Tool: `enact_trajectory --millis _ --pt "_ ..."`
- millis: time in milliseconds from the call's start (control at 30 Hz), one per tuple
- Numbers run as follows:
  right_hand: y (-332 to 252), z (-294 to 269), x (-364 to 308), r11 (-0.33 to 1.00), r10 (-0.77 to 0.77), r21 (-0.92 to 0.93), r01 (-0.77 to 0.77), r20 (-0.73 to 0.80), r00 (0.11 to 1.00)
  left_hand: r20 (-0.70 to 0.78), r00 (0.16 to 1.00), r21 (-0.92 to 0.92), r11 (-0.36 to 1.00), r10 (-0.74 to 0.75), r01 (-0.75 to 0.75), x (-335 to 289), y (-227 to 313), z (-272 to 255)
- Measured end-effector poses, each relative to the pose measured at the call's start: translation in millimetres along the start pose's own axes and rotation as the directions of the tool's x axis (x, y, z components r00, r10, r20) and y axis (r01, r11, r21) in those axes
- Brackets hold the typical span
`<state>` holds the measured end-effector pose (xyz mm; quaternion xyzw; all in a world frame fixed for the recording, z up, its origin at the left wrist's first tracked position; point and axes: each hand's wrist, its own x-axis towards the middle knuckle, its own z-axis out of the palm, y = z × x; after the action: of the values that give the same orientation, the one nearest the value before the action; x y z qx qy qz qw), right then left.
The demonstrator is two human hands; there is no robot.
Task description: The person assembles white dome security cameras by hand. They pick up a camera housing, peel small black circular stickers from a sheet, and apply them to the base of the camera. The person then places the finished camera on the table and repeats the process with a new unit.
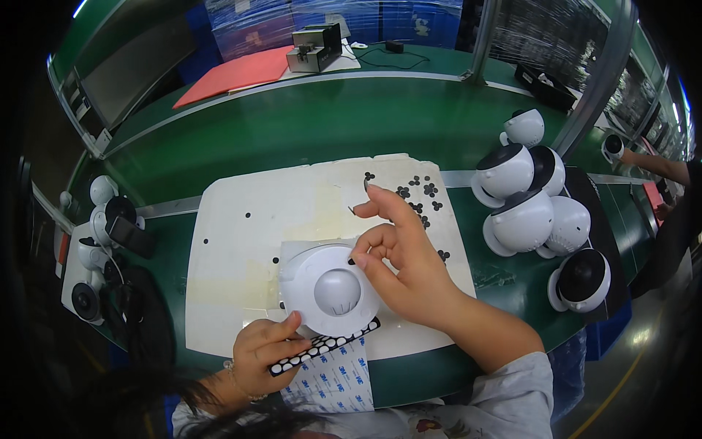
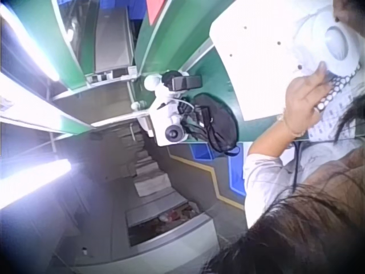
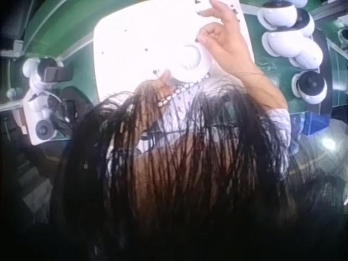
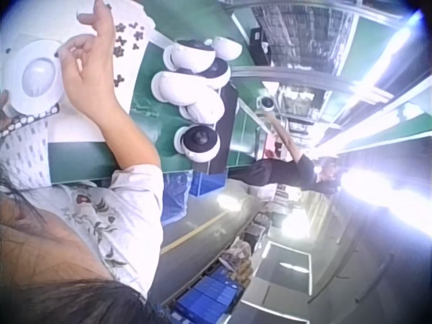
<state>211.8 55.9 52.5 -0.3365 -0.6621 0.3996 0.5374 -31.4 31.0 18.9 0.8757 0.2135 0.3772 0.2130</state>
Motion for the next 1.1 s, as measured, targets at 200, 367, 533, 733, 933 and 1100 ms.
enact_trajectory --millis 200,367,533,733,933,1100 --pt "3.1 -2.1 -2.5 0.990 -0.068 -0.122 0.070 0.017 0.998 -0.025 0.999 -0.006 1.000 -0.026 0.026 -0.7 -0.2 2.1" --pt "3.8 1.2 -8.7 0.856 -0.224 -0.473 0.207 0.021 0.974 -0.041 0.999 -0.014 1.000 -0.018 0.017 1.4 0.3 3.4" --pt "-17.4 6.5 -12.1 0.455 -0.370 -0.779 0.431 0.275 0.887 -0.041 0.999 0.007 1.000 -0.026 0.026 -1.7 -0.4 3.5" --pt "-11.3 13.9 6.2 0.923 -0.159 -0.344 0.174 0.072 0.985 -0.050 0.999 0.023 1.000 0.018 -0.017 0.1 2.1 6.0" --pt "-4.1 23.3 10.0 0.962 -0.056 -0.257 0.088 0.128 0.990 -0.032 0.999 0.033 0.999 0.015 -0.014 -0.4 1.8 4.9" --pt "-5.1 23.4 10.6 0.954 -0.048 -0.285 0.096 0.169 0.984 -0.034 0.999 0.045 0.999 0.003 -0.001 -1.6 2.8 4.9"
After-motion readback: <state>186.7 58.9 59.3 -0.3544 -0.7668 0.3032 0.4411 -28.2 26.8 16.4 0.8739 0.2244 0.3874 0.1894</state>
